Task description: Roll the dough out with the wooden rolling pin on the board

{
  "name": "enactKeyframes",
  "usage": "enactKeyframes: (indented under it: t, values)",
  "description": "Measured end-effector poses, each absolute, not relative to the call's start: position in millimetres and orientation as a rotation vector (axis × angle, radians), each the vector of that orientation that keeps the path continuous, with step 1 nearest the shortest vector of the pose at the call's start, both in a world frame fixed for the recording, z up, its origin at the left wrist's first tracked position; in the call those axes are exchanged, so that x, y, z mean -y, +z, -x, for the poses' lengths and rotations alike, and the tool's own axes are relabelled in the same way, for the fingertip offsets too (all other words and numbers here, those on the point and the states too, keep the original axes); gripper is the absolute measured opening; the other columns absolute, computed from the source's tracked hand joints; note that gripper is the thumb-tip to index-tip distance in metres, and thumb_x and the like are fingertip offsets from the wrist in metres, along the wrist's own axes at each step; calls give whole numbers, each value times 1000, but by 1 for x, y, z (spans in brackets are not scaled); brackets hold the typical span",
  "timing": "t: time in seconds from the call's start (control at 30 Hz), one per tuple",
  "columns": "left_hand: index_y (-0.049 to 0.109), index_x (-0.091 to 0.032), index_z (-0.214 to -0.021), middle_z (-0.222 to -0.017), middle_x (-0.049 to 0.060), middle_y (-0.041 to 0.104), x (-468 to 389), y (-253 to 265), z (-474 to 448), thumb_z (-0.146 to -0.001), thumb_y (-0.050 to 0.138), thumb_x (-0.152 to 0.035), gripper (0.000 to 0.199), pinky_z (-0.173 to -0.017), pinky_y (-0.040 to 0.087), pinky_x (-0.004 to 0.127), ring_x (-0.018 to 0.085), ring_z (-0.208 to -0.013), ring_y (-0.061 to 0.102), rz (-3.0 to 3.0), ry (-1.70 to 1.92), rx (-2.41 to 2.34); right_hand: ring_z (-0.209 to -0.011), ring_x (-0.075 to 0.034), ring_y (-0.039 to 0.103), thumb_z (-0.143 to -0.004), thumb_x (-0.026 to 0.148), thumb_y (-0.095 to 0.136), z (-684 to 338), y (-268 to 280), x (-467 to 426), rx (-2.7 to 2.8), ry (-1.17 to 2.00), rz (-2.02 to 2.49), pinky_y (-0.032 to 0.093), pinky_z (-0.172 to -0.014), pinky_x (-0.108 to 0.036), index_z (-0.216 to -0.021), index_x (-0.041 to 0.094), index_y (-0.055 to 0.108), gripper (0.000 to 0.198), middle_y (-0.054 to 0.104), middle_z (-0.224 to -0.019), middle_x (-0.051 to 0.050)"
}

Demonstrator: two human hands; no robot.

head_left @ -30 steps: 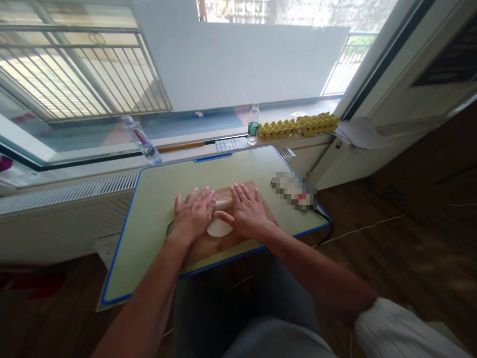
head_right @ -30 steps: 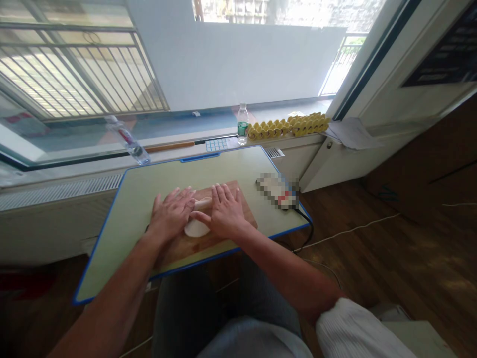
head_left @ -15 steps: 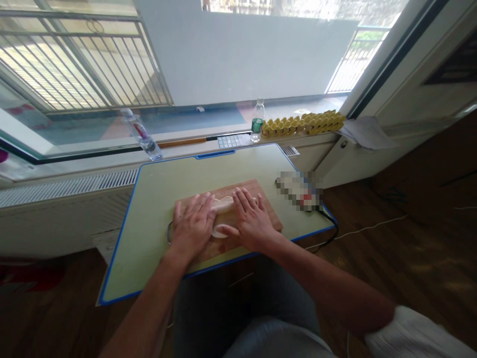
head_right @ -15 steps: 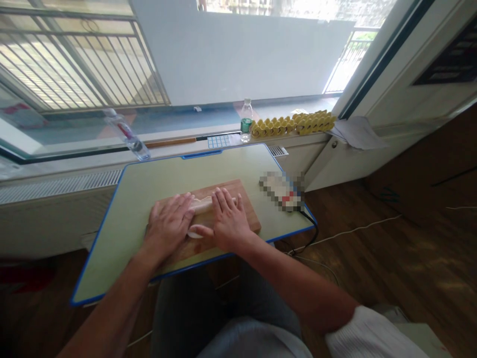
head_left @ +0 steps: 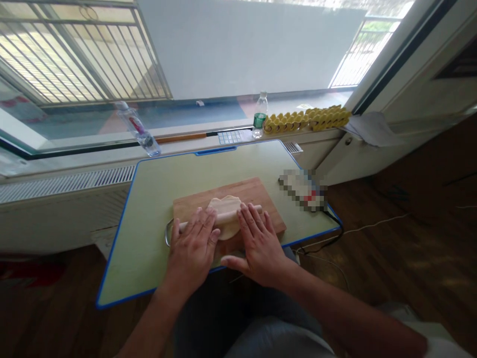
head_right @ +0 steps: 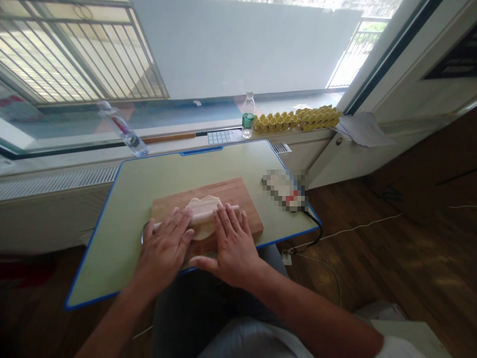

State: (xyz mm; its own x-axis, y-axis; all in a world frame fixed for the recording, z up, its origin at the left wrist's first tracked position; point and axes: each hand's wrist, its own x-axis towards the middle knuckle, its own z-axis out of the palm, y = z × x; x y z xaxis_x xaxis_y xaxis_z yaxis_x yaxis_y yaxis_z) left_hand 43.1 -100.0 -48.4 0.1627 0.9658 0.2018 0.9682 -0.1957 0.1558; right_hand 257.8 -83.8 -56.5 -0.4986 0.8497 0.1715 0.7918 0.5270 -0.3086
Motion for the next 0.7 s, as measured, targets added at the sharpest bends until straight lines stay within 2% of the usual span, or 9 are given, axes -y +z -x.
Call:
enactKeyframes:
  t: [0.17, 0.27, 0.43, 0.57, 0.7]
  values:
    - [49, -30, -159, -166, 4, 47, 22, -37, -38, -110, 25, -47, 57, -128, 16, 72, 33, -157, 38, 2319, -292, 2102, -165, -35, 16, -96, 88, 35, -231, -46, 10, 2466, 275, 1427, 7, -132, -64, -169, 10, 26, 107, 24, -175, -19]
    - [44, -30, -162, -169, 4, 43, -6, -26, -38, -109, 24, -45, 59, -127, 17, 73, 33, -158, 35, 2318, -255, 2145, -164, -36, 19, -98, 87, 30, -222, -38, -14, 2451, 275, 1474, 6, -131, -66, -168, 9, 29, 105, 28, -174, -19]
    - [46, -28, -161, -167, 5, 45, 38, -32, -41, -110, 22, -45, 59, -129, 17, 71, 31, -158, 38, 2362, -262, 2116, -165, -34, 15, -95, 89, 30, -238, -42, 35, 2462, 301, 1410, 9, -132, -63, -169, 9, 25, 109, 23, -175, -18]
    - [44, -23, -162, -167, 8, 45, 97, -49, -43, -111, 24, -46, 59, -130, 21, 64, 27, -159, 37, 2403, -392, 2002, -166, -34, 9, -89, 94, 40, -257, -50, 90, 2479, 302, 1322, 10, -134, -59, -171, 11, 19, 118, 17, -177, -16]
    - [43, -23, -163, -168, 8, 43, 83, -47, -43, -110, 20, -46, 61, -131, 19, 64, 28, -159, 36, 2362, -376, 2064, -166, -32, 7, -92, 92, 34, -251, -50, 69, 2480, 318, 1340, 6, -134, -58, -170, 10, 21, 114, 16, -177, -15]
